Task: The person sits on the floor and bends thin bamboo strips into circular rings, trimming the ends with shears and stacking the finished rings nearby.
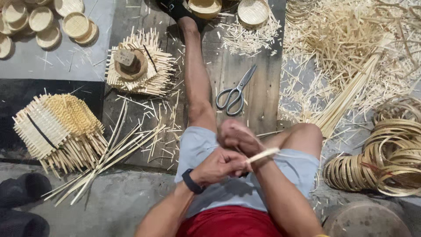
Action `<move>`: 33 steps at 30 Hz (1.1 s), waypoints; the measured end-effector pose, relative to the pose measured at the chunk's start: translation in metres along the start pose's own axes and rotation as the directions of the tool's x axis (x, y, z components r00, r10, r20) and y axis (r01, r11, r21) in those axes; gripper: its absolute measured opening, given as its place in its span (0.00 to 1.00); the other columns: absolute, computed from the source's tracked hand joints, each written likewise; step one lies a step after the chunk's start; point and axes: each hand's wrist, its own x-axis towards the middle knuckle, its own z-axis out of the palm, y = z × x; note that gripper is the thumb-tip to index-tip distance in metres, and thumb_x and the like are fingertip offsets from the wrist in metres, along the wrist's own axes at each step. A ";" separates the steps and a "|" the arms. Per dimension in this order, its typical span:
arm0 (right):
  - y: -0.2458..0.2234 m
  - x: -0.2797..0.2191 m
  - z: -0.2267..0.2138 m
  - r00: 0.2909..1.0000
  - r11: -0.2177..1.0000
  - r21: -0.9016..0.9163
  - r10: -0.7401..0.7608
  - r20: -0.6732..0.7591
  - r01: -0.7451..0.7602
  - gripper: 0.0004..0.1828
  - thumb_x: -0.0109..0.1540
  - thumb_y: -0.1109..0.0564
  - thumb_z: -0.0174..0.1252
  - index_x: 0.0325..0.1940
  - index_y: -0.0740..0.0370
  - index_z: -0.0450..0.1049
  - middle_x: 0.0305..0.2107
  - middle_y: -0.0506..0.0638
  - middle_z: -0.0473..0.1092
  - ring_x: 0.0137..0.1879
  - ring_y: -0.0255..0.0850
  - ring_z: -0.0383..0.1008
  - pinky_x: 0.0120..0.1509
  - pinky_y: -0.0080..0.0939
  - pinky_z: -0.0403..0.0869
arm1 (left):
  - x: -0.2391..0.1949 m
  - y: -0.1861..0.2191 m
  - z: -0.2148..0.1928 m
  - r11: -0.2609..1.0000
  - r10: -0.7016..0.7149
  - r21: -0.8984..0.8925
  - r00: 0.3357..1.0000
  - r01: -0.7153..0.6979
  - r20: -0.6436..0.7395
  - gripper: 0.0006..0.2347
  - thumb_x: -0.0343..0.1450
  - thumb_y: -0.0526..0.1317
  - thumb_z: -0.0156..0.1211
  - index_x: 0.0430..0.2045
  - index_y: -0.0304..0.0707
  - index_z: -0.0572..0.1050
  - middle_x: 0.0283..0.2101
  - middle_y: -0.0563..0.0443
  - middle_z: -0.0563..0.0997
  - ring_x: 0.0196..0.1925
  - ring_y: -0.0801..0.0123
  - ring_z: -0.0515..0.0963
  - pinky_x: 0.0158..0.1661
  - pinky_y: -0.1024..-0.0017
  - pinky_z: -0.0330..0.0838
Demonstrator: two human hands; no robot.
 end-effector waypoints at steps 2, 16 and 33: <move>-0.006 0.007 0.008 0.993 0.998 -0.024 -0.048 0.104 0.051 0.10 0.70 0.54 0.61 0.40 0.61 0.71 0.29 0.44 0.66 0.33 0.30 0.62 0.37 0.28 0.65 | 0.000 0.003 0.004 0.998 -0.053 0.014 0.996 0.054 -0.076 0.09 0.77 0.40 0.61 0.40 0.31 0.83 0.27 0.58 0.77 0.27 0.81 0.70 0.28 0.81 0.61; -0.061 -0.017 0.089 0.850 -0.077 -0.953 -0.436 0.297 0.293 0.09 0.56 0.62 0.63 0.41 0.61 0.76 0.33 0.57 0.75 0.40 0.55 0.78 0.42 0.48 0.75 | 0.004 0.005 -0.044 0.403 0.639 0.893 0.760 -0.201 -0.117 0.09 0.66 0.31 0.61 0.39 0.36 0.81 0.30 0.43 0.80 0.31 0.57 0.79 0.34 0.66 0.73; 0.000 0.010 0.011 0.988 0.969 0.228 -0.122 0.093 0.098 0.11 0.79 0.54 0.54 0.47 0.63 0.69 0.25 0.40 0.62 0.31 0.30 0.63 0.35 0.30 0.67 | 0.005 -0.006 -0.003 0.988 0.035 -0.149 0.995 -0.048 -0.089 0.10 0.78 0.42 0.59 0.39 0.32 0.82 0.25 0.61 0.75 0.25 0.85 0.68 0.26 0.83 0.58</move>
